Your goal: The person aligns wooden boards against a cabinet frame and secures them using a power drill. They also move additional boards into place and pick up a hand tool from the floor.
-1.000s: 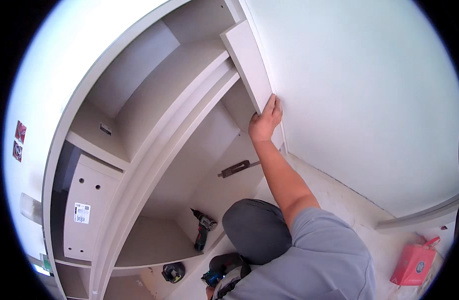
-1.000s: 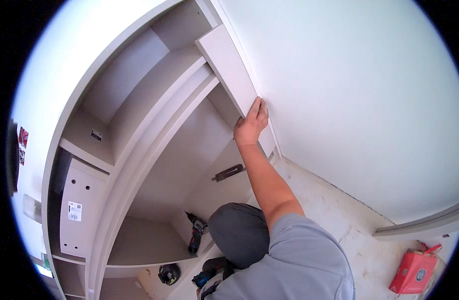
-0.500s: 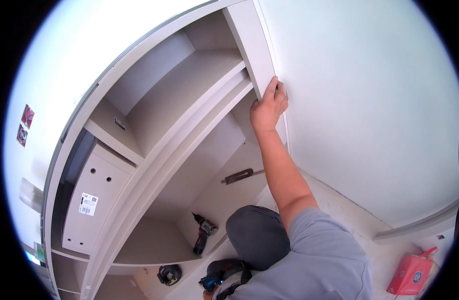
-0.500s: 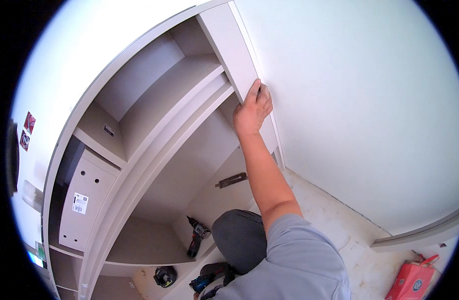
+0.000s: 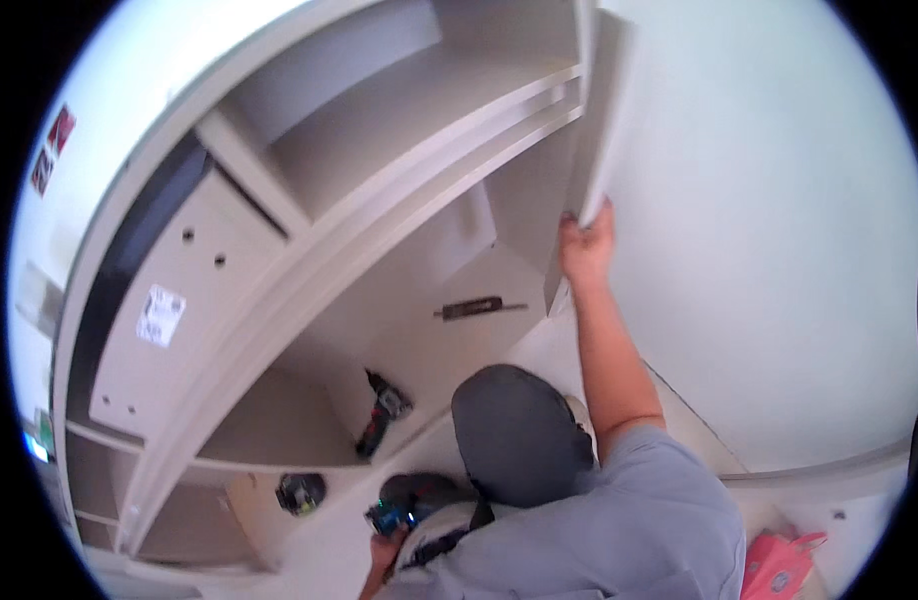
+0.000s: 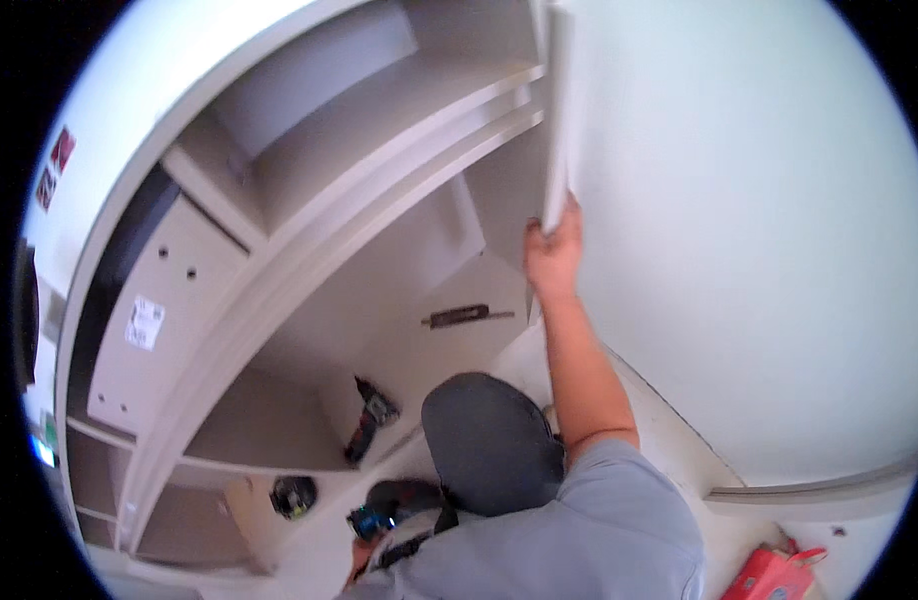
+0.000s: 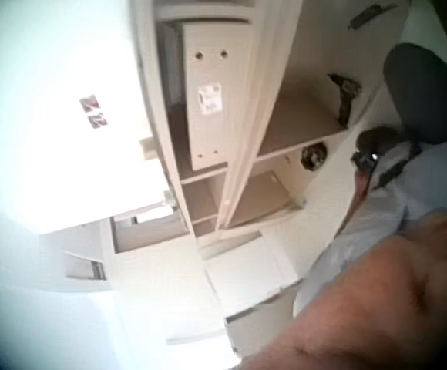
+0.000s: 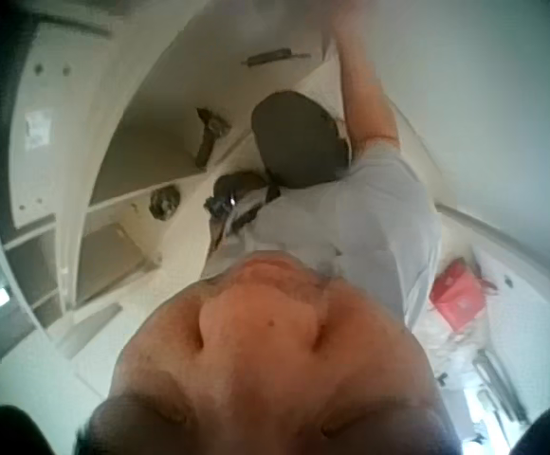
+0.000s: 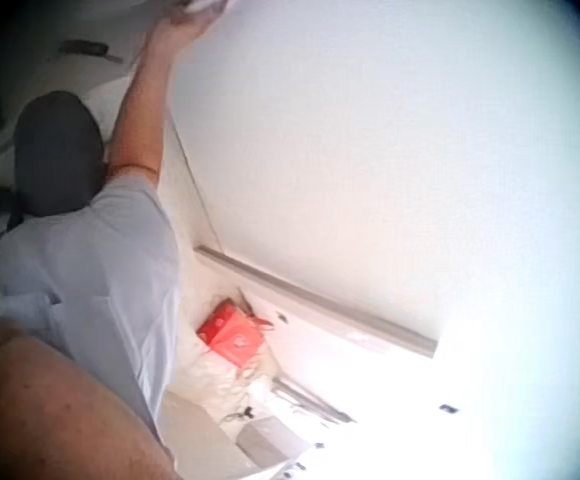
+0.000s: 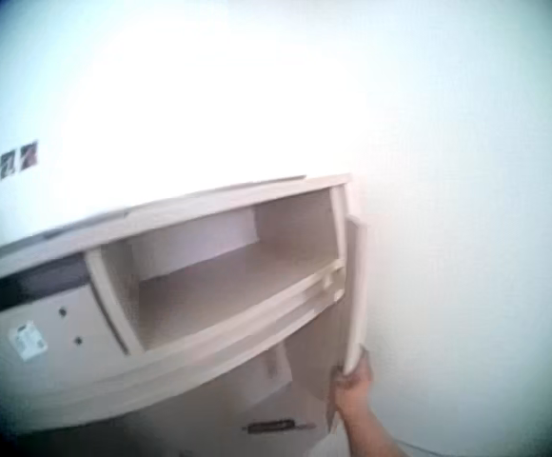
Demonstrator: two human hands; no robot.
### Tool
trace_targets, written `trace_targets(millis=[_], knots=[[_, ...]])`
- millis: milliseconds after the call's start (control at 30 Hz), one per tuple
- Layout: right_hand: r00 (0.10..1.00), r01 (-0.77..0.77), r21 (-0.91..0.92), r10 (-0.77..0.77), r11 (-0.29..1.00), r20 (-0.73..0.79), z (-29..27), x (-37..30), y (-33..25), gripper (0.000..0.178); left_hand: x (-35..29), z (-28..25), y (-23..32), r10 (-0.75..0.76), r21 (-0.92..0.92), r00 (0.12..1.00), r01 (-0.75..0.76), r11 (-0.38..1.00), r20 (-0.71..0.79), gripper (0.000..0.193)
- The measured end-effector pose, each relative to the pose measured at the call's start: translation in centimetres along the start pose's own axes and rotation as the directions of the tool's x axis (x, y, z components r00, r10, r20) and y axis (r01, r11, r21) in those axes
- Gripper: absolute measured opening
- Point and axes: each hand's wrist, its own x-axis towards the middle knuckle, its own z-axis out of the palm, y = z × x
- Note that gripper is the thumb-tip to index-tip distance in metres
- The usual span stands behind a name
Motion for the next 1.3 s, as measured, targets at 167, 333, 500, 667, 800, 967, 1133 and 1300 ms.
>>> trace_targets(millis=[167,333,500,667,800,967,1133,1300], knots=[[0.937,-0.301,0.084,0.278,0.950,0.211,-7.6,-2.0,-2.4,0.044,-9.1,-3.1,15.9,-0.053,-0.116,0.998,0.055,0.992,0.019,0.048],[0.930,-0.265,0.166,0.206,0.950,0.306,-13.1,-2.9,-2.5,0.044,-6.7,-1.7,12.8,0.044,-0.194,0.998,-0.033,0.981,0.055,0.040],[0.923,-0.358,0.171,0.320,0.918,0.214,-17.2,-5.2,1.8,0.046,-6.4,-1.0,10.9,0.098,-0.322,0.994,-0.078,0.944,0.046,0.040],[0.914,-0.400,0.180,0.378,0.899,0.147,-20.5,-7.2,5.8,0.044,-6.8,-2.2,12.5,0.128,-0.196,0.988,-0.110,0.974,0.085,0.041],[0.892,-0.448,0.183,0.424,0.875,0.155,-21.4,-8.5,7.9,0.041,-7.2,-2.2,13.0,0.110,-0.282,0.990,-0.080,0.956,0.092,0.039],[0.871,-0.489,0.154,0.469,0.859,0.145,-22.5,-9.3,10.6,0.040,-8.2,-2.5,14.2,0.074,-0.334,0.991,-0.033,0.942,0.111,0.030],[0.846,-0.532,0.093,0.523,0.841,0.105,-23.6,-8.7,11.3,0.040,-8.4,-2.8,14.8,0.078,-0.346,0.986,-0.022,0.938,0.150,0.023],[0.797,-0.506,-0.410,0.593,0.759,0.113,-25.7,-9.2,11.9,0.048,-8.3,-2.4,14.9,0.114,-0.417,0.982,-0.041,0.908,0.153,0.022]])
